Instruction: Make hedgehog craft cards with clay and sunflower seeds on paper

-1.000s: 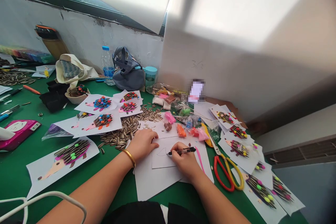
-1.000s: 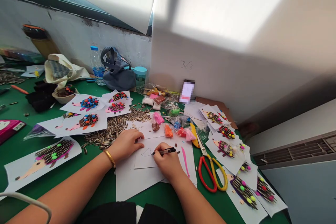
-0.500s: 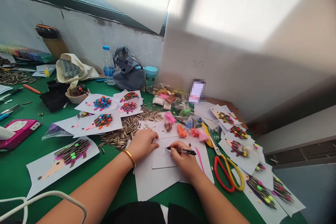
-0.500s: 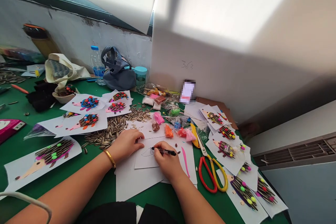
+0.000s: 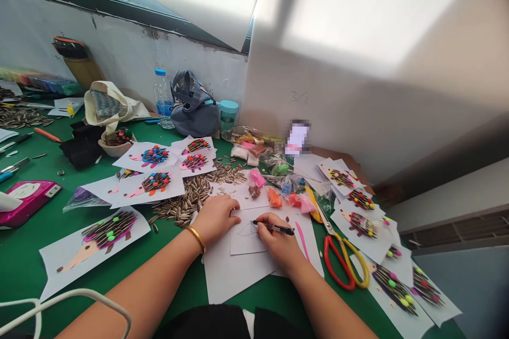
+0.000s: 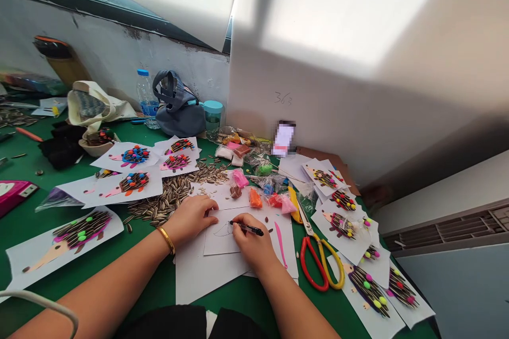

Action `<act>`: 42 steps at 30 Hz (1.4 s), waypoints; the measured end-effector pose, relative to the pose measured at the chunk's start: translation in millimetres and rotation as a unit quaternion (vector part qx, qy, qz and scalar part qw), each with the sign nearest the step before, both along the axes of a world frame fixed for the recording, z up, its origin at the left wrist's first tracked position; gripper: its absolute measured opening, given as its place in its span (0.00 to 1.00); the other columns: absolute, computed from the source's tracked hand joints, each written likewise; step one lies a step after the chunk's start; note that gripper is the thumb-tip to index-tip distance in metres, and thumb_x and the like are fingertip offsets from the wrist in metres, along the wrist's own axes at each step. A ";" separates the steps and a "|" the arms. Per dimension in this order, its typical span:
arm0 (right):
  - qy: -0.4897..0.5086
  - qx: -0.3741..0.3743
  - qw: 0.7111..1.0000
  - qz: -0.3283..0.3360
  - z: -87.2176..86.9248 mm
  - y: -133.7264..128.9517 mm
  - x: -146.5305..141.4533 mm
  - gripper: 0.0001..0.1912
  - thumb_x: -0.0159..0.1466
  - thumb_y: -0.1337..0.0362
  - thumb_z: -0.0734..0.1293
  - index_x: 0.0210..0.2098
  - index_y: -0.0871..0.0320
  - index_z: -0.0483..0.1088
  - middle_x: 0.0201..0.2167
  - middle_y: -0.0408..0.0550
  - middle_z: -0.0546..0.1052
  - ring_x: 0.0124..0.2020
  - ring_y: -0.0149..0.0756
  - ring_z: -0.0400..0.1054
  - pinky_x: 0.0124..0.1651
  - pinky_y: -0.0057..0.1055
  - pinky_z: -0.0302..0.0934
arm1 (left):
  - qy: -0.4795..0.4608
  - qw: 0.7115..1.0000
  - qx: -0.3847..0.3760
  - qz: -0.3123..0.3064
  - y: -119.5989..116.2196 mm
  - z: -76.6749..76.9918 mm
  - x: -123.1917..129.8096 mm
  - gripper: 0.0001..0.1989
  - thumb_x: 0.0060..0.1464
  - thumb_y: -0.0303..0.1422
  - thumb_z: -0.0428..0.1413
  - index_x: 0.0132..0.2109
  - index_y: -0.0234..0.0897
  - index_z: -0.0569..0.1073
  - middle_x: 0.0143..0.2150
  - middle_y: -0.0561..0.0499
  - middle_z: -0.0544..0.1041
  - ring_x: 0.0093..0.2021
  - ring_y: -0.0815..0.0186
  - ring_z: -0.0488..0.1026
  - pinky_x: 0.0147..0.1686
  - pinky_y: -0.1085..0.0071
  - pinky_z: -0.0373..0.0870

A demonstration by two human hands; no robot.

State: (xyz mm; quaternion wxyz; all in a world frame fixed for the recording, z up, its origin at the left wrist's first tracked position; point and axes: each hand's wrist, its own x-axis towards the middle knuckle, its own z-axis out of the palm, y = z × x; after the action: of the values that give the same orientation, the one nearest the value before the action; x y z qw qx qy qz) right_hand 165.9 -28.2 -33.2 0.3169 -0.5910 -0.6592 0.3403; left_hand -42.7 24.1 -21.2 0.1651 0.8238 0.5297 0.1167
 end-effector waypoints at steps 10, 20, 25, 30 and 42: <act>-0.081 0.043 0.994 -0.066 -0.1 4.4 14.0 0.08 0.62 0.63 0.59 0.34 0.53 0.71 0.30 0.42 0.78 0.33 0.37 0.71 0.36 0.30 0.60 | 0.002 1.000 0.005 0.003 -0.9 -1.4 -0.9 0.11 0.52 0.38 0.62 0.42 0.43 0.77 0.39 0.50 0.78 0.44 0.57 0.73 0.44 0.63 0.62; -0.192 0.022 0.976 -0.101 12.4 1.9 21.1 0.06 0.57 0.66 0.59 0.26 0.53 0.66 0.23 0.41 0.73 0.27 0.36 0.67 0.29 0.28 0.51 | 0.005 1.000 -0.001 0.002 -0.4 -1.6 -0.6 0.11 0.52 0.39 0.61 0.42 0.43 0.77 0.40 0.50 0.78 0.45 0.57 0.73 0.44 0.63 0.63; -0.111 -0.012 0.991 -0.072 12.1 0.4 20.4 0.07 0.56 0.65 0.59 0.25 0.54 0.67 0.22 0.41 0.73 0.28 0.36 0.68 0.30 0.28 0.55 | 0.005 1.000 -0.005 0.003 -0.4 -1.1 -0.6 0.11 0.53 0.39 0.61 0.43 0.43 0.77 0.40 0.50 0.78 0.45 0.57 0.73 0.44 0.63 0.63; 0.047 -0.037 0.997 -0.056 22.1 -2.1 22.3 0.09 0.60 0.59 0.60 0.32 0.55 0.70 0.24 0.42 0.75 0.29 0.37 0.70 0.32 0.30 0.61 | 0.004 1.000 -0.007 0.000 -0.7 0.0 -0.3 0.10 0.53 0.39 0.61 0.42 0.43 0.77 0.39 0.50 0.78 0.45 0.57 0.73 0.44 0.63 0.63; 0.075 -0.081 0.994 -0.014 6.7 -23.6 18.2 0.13 0.63 0.56 0.61 0.38 0.54 0.73 0.27 0.45 0.79 0.32 0.41 0.73 0.36 0.35 0.66 | 0.001 1.000 -0.009 0.000 -0.5 0.3 -0.5 0.10 0.52 0.38 0.61 0.43 0.43 0.77 0.39 0.49 0.78 0.45 0.57 0.73 0.46 0.63 0.62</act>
State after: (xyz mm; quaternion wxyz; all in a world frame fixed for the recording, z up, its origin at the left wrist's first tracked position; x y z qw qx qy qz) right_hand 184.1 -51.8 -26.4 0.3211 -0.5971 -0.5951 0.4316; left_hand -43.2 23.7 -21.0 0.1724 0.8220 0.5312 0.1112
